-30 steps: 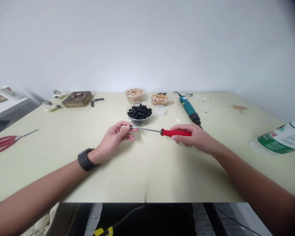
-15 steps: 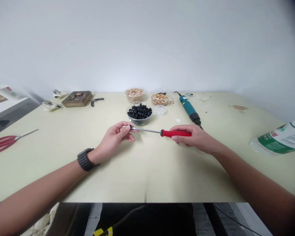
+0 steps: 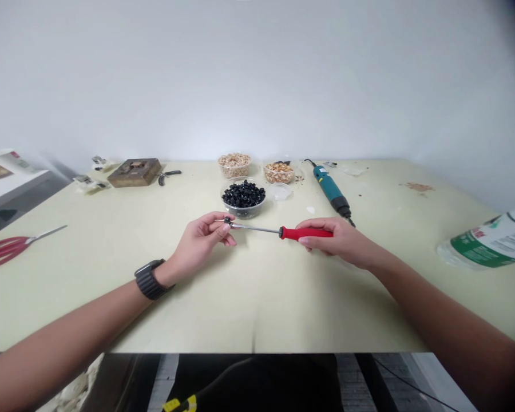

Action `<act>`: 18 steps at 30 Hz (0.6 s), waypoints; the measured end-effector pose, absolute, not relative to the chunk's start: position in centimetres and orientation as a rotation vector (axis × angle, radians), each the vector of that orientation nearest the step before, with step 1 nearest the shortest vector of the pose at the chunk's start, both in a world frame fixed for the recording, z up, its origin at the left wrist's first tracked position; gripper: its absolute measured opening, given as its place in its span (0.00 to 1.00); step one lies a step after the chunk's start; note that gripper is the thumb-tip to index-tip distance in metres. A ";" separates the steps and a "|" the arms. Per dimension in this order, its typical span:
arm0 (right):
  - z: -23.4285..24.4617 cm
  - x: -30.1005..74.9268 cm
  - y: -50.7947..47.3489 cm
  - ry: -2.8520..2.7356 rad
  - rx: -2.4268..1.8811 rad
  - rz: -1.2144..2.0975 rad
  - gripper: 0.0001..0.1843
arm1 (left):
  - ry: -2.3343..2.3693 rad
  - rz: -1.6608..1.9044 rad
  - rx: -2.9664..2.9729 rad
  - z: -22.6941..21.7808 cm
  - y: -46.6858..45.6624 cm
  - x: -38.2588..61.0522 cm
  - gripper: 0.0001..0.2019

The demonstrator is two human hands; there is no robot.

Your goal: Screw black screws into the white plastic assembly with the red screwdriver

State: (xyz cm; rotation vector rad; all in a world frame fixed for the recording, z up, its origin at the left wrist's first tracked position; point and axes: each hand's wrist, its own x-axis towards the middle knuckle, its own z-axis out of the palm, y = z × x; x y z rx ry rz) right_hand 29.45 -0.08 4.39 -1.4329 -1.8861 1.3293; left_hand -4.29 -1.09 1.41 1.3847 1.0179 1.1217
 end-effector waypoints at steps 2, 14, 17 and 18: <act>4.3 29.5 0.0 -1.902 -1.423 1.324 0.26 | 1.030 1.116 1.396 1.3 -1.0 -4.3 0.24; 3.7 29.5 0.1 -1.842 -1.313 1.696 0.24 | 1.098 1.154 1.449 1.3 -0.8 -4.6 0.13; 3.5 29.3 -0.1 -1.785 -1.271 1.846 0.23 | 1.102 1.174 1.467 1.4 -0.9 -4.4 0.11; 3.4 29.2 -0.2 -1.767 -1.261 1.886 0.24 | 1.103 1.182 1.474 1.3 -0.9 -4.4 0.10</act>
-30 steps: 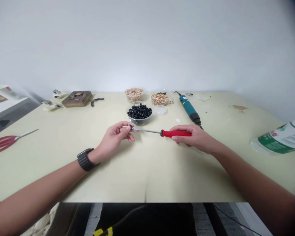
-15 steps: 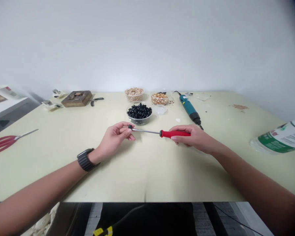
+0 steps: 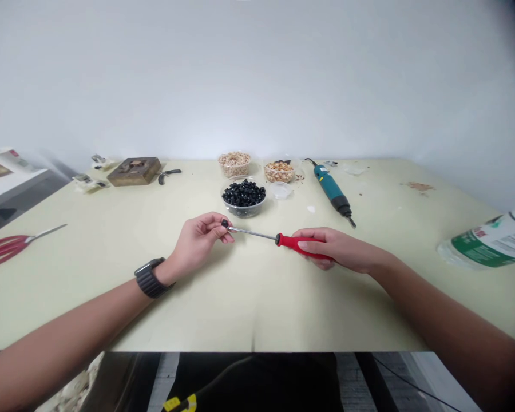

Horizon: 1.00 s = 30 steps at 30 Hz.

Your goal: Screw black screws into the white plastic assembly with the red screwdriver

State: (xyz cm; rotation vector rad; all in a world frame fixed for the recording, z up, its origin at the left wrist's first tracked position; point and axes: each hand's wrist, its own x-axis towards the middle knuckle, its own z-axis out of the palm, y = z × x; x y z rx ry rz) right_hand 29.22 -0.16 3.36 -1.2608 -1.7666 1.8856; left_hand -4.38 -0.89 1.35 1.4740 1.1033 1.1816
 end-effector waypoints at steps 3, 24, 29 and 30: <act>3.1 29.1 -0.4 -1.734 -1.257 1.957 0.28 | 1.106 1.213 1.495 1.3 -0.9 -4.3 0.10; 3.5 29.0 -0.6 -1.799 -1.304 1.924 0.25 | 1.221 0.991 1.911 1.5 -0.2 -5.4 0.12; 3.4 29.1 -0.6 -1.780 -1.307 1.900 0.27 | 1.223 0.979 2.011 1.6 -0.1 -5.8 0.11; 3.3 29.0 -0.6 -1.788 -1.308 1.898 0.27 | 1.213 0.980 2.023 1.7 -0.1 -5.7 0.11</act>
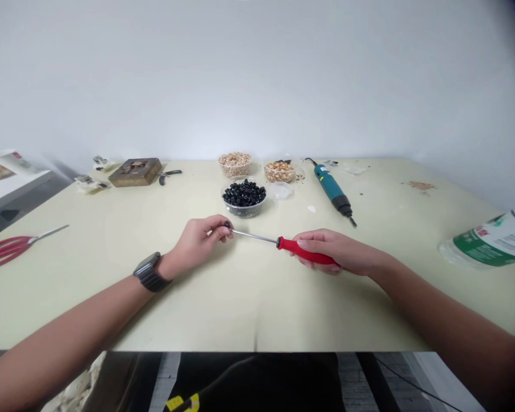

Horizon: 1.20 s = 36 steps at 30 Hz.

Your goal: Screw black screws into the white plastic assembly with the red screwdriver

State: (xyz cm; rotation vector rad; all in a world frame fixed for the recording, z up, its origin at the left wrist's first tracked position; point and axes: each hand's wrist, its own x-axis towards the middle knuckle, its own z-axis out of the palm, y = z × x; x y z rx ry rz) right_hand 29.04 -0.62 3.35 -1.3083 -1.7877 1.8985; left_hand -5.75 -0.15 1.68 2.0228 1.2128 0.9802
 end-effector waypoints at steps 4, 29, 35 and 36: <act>3.4 28.6 -0.8 -1.803 -1.305 1.856 0.26 | 1.175 1.056 1.941 1.6 -0.5 -5.3 0.10; 2.3 27.2 -2.0 -2.319 -1.126 0.558 0.12 | 1.111 1.203 1.469 0.3 -0.4 -4.3 0.24; 2.1 27.4 -2.1 -2.280 -1.206 0.545 0.13 | 1.104 1.178 1.461 0.2 -0.4 -4.2 0.24; 2.1 27.3 -2.1 -2.292 -1.253 0.568 0.13 | 1.105 1.170 1.461 0.2 -0.4 -4.2 0.24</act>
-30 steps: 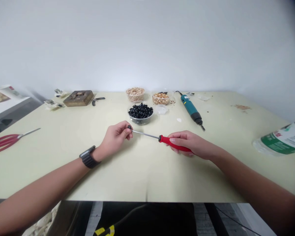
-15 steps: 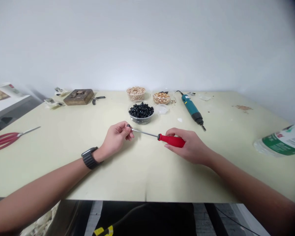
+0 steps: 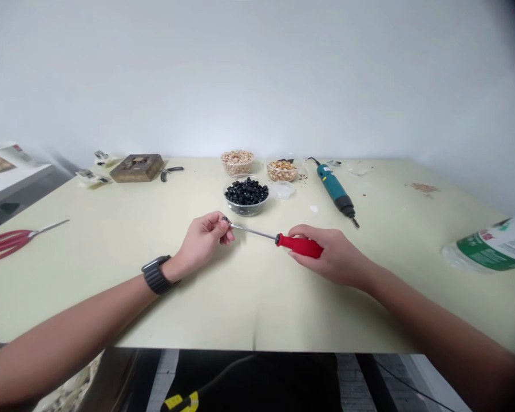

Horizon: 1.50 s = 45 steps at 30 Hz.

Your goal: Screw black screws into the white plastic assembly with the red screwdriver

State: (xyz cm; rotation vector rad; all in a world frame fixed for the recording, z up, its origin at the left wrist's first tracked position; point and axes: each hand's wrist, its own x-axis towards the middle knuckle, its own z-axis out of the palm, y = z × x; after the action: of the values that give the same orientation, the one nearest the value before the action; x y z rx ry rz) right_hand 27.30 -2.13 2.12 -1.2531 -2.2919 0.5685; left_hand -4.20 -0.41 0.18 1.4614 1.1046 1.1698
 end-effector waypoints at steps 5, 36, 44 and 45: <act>2.4 27.4 -2.0 -2.376 -1.208 0.477 0.14 | 1.110 1.157 1.467 0.3 -0.5 -4.2 0.25; 2.1 28.1 -1.6 -2.442 -1.207 0.309 0.13 | 1.156 1.076 1.456 -0.4 0.1 -3.9 0.19; 3.3 28.5 -1.7 -2.458 -1.261 0.284 0.13 | 1.192 1.032 1.511 0.2 -0.3 -3.0 0.16; 3.4 28.7 -1.6 -2.457 -1.220 0.285 0.13 | 1.211 1.029 1.537 0.3 -0.3 -3.0 0.16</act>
State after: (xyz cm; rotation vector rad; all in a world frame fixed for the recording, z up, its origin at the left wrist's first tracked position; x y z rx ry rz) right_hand 28.75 -1.62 3.38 -1.2204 -2.4565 0.2847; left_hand -3.00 -0.33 0.31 1.5371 1.2111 1.0291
